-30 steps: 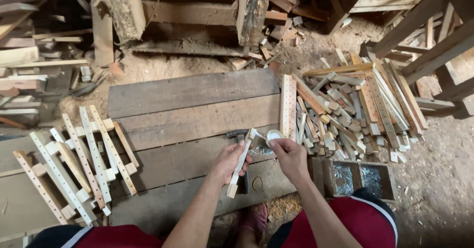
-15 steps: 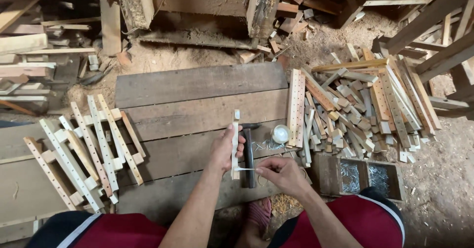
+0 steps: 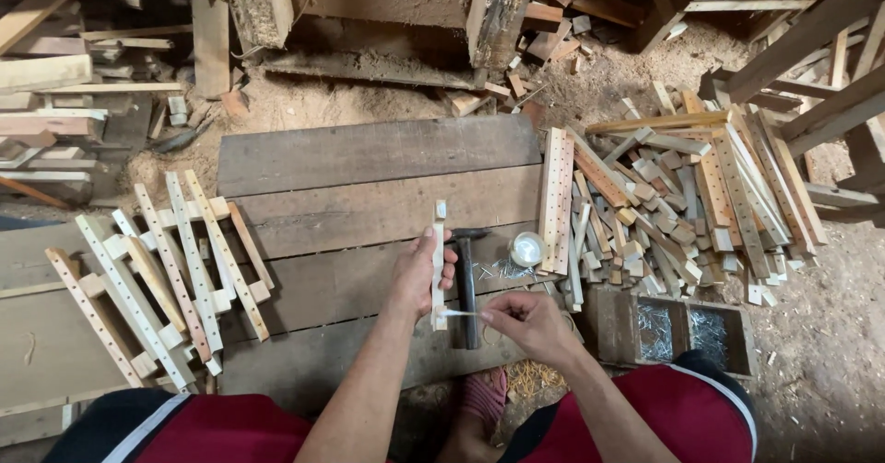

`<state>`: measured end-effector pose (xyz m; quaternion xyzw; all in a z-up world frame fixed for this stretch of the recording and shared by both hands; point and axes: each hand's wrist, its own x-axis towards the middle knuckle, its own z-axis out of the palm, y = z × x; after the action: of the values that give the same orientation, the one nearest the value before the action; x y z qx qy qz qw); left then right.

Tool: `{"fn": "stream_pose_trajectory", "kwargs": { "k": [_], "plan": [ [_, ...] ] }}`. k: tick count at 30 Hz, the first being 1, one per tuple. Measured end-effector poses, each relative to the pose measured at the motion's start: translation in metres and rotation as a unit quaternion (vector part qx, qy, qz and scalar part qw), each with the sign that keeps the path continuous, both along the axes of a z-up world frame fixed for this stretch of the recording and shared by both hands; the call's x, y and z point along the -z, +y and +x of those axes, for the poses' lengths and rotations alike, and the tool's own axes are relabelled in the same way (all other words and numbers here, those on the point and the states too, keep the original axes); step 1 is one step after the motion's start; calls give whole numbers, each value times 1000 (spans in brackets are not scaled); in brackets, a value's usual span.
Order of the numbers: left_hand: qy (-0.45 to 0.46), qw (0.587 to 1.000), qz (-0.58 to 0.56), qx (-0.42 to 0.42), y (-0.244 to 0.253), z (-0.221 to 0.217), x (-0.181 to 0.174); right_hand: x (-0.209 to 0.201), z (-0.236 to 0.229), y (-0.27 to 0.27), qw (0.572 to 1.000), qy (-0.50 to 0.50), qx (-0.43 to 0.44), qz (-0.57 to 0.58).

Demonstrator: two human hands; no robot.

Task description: Assembling small wooden frames by applying glue and hammering nails into wooden slats

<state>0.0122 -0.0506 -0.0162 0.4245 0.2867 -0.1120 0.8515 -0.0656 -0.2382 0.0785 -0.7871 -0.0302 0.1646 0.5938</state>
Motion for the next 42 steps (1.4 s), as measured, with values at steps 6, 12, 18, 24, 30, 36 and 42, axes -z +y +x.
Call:
{"fn": "stream_pose_trajectory", "kwargs": {
  "k": [6, 12, 18, 24, 30, 36, 42],
  "plan": [
    [5, 1000, 2, -6, 2, 1, 2, 2, 1, -13, 1000, 4, 15, 22],
    [18, 999, -6, 37, -5, 3, 14, 61, 60, -80, 917, -13, 235, -322],
    [25, 997, -15, 69, -27, 5, 10, 96, 73, -79, 880, 9, 186, -437],
    [13, 996, -11, 82, -33, 4, 2, 107, 108, -101, 881, 49, 225, -414],
    [0, 996, -11, 84, -36, 2, 16, 90, 153, -85, 886, 144, 169, -408],
    [-27, 999, 23, 41, -27, 2, -13, 100, 157, -99, 878, 103, 125, -450],
    [-78, 992, 100, 22, -27, 4, -12, 82, 151, -96, 893, 106, 124, -419]
  ]
}}
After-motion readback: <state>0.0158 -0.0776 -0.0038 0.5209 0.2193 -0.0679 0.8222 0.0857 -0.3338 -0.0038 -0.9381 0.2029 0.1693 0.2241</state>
